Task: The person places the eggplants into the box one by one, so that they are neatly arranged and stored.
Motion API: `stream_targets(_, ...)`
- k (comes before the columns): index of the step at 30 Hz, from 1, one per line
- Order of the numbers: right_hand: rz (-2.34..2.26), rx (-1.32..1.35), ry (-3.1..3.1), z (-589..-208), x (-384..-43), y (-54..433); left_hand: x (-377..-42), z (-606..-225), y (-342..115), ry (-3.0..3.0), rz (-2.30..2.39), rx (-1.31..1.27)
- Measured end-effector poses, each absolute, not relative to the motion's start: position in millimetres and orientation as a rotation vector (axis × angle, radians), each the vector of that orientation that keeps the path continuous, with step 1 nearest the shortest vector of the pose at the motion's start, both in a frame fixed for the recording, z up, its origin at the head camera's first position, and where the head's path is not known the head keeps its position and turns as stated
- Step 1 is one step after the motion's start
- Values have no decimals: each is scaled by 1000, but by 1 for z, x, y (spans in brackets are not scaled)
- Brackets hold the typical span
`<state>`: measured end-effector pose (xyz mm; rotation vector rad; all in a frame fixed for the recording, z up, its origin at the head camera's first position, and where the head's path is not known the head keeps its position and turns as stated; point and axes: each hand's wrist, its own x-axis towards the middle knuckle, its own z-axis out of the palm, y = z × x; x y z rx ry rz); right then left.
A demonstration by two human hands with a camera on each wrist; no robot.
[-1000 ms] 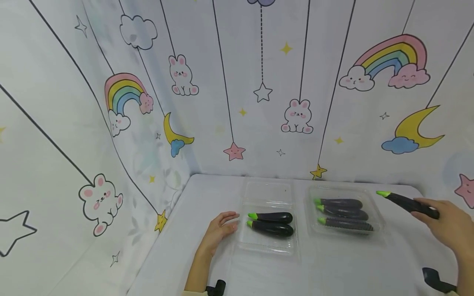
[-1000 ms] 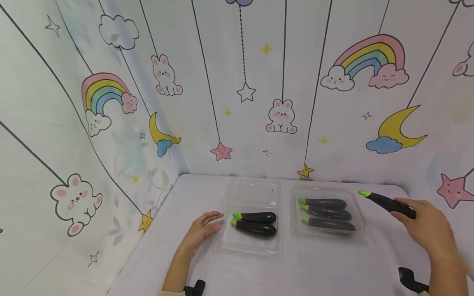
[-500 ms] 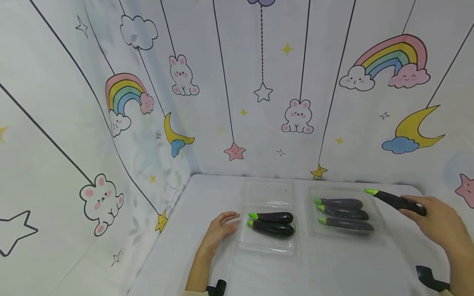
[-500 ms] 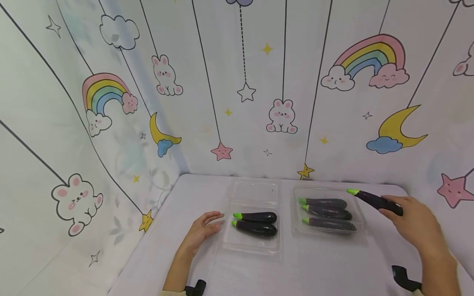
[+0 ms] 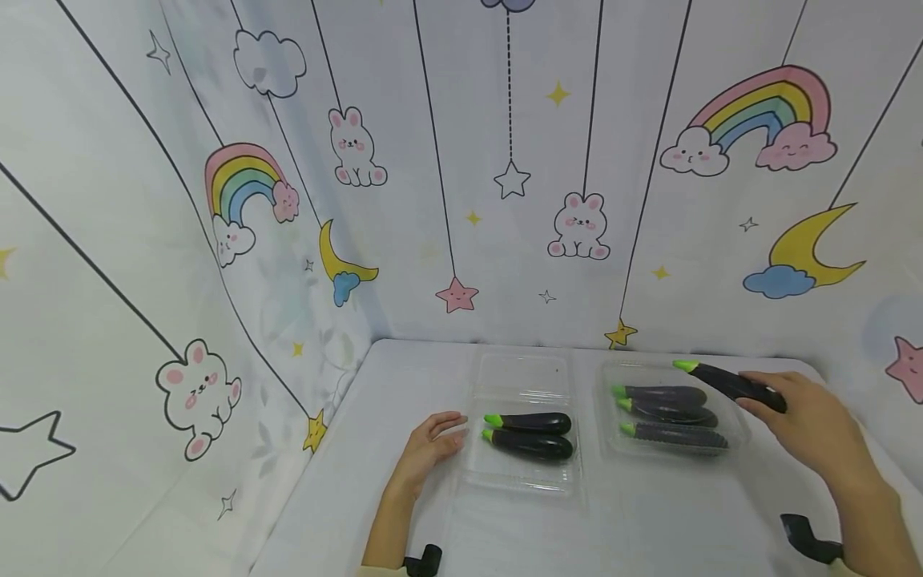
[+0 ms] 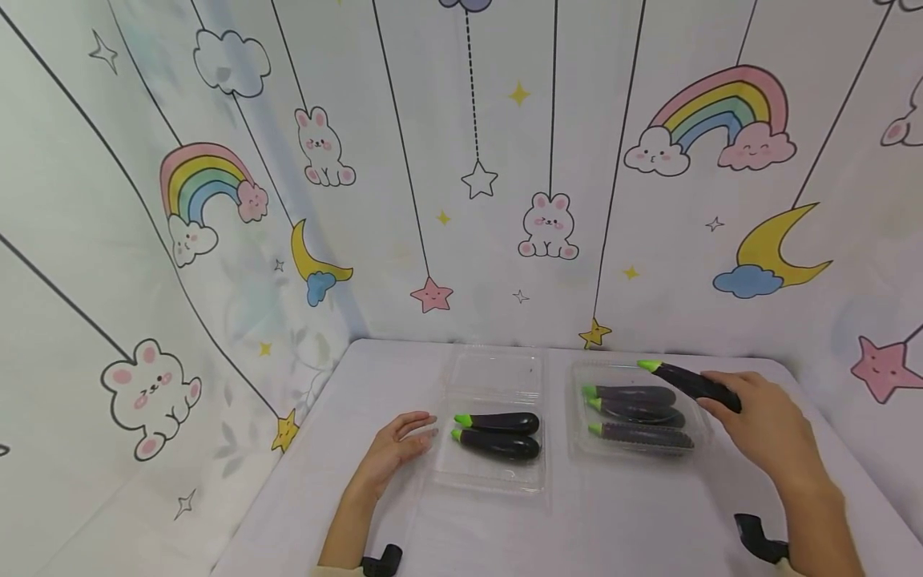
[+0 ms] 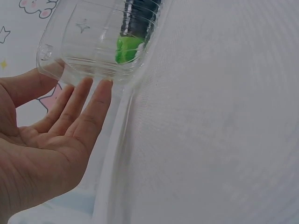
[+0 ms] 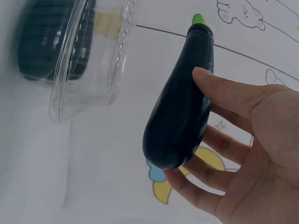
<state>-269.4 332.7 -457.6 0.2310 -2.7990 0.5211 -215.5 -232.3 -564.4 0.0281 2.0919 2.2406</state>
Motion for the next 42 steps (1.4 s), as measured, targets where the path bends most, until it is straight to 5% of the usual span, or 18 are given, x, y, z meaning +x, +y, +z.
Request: stream_targets(42, 530, 678, -2647, -466, -253, 220, -214, -563, -231, 2096, 2248, 37)
